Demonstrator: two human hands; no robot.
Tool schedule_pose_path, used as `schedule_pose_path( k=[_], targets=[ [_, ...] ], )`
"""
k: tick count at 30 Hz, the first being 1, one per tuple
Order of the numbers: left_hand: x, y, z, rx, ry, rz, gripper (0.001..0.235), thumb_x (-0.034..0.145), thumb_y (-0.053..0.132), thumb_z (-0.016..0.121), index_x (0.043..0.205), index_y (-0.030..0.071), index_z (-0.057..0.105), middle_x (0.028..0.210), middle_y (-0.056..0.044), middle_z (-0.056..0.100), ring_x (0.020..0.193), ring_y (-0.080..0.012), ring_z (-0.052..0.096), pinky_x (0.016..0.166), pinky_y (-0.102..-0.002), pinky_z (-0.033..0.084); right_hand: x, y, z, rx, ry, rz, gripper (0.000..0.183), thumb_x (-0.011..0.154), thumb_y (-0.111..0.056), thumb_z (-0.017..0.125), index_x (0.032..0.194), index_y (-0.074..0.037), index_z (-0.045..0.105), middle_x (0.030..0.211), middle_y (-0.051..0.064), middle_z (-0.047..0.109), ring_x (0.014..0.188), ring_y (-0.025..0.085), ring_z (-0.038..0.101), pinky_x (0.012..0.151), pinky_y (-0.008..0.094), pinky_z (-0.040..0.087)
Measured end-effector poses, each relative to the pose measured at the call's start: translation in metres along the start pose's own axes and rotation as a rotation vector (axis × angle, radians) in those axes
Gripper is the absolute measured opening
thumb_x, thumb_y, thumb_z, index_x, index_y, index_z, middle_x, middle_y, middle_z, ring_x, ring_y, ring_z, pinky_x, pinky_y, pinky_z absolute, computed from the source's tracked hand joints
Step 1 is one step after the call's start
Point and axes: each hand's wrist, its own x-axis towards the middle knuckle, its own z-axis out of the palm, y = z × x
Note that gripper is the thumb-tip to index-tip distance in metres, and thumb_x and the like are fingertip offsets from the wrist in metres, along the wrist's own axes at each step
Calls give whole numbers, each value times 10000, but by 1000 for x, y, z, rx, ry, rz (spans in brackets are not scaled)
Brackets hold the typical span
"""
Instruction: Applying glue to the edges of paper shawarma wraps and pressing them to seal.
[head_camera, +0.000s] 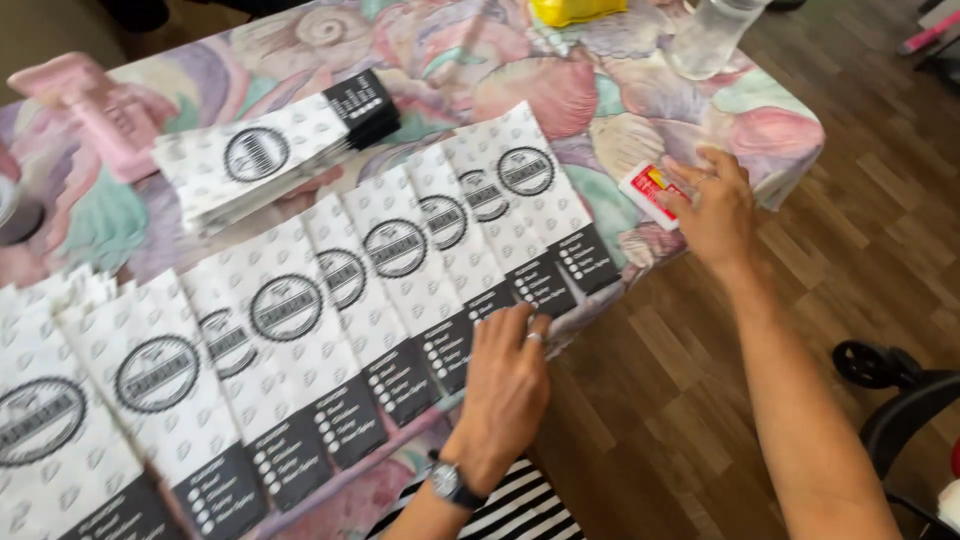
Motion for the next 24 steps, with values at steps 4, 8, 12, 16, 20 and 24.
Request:
schedule_pose_path(
  k=[4,8,12,16,20,24],
  targets=[
    [38,14,49,-77,29,104,375,793,-244,506,1129,-87,558,1230,-287,521,1039,-428,565,967,-511,428,-20,-71,-47,318,60,-223,237,916,122,712,1151,93,696,1394,257,602,1215,385,636,1072,483,506],
    [57,18,70,56,115,110,150,925,-66,561,1048,-72,647,1081,-236,632,1234,-404,609,1080,-516,434,-44,-86,-42,499,-30,-312,238,881,-118,785,1116,-89,770,1270,99,715,1152,287,703,1038,403,550],
    [58,15,84,111,62,45,134,921,-24,610,1042,-74,641,1024,-217,659,1272,-380,593,1118,-529,416,-47,-86,-31,638,-58,-337,200,938,-85,705,1128,-39,748,1244,147,727,1152,328,704,1055,434,526],
    [51,10,97,85,91,14,135,941,4,616,1061,-56,627,1132,-232,626,1230,-385,619,1129,-511,436,-49,-79,-26,650,-26,-353,159,937,-57,708,1084,-24,761,1189,150,746,1105,321,729,1043,442,541],
    [46,6,101,77,124,49,109,972,34,596,931,-45,659,1113,-220,618,1179,-367,653,1098,-495,478,-51,-77,-27,635,-54,-316,87,927,-76,726,993,-46,774,1154,118,764,1104,322,734,953,414,588],
    [46,9,99,134,139,89,133,972,5,594,894,-54,684,1104,-224,620,1142,-357,673,1072,-496,498,-53,-73,-23,684,-69,-261,66,932,-69,721,948,-61,785,1158,105,773,1133,313,729,939,398,590]
  ],
)
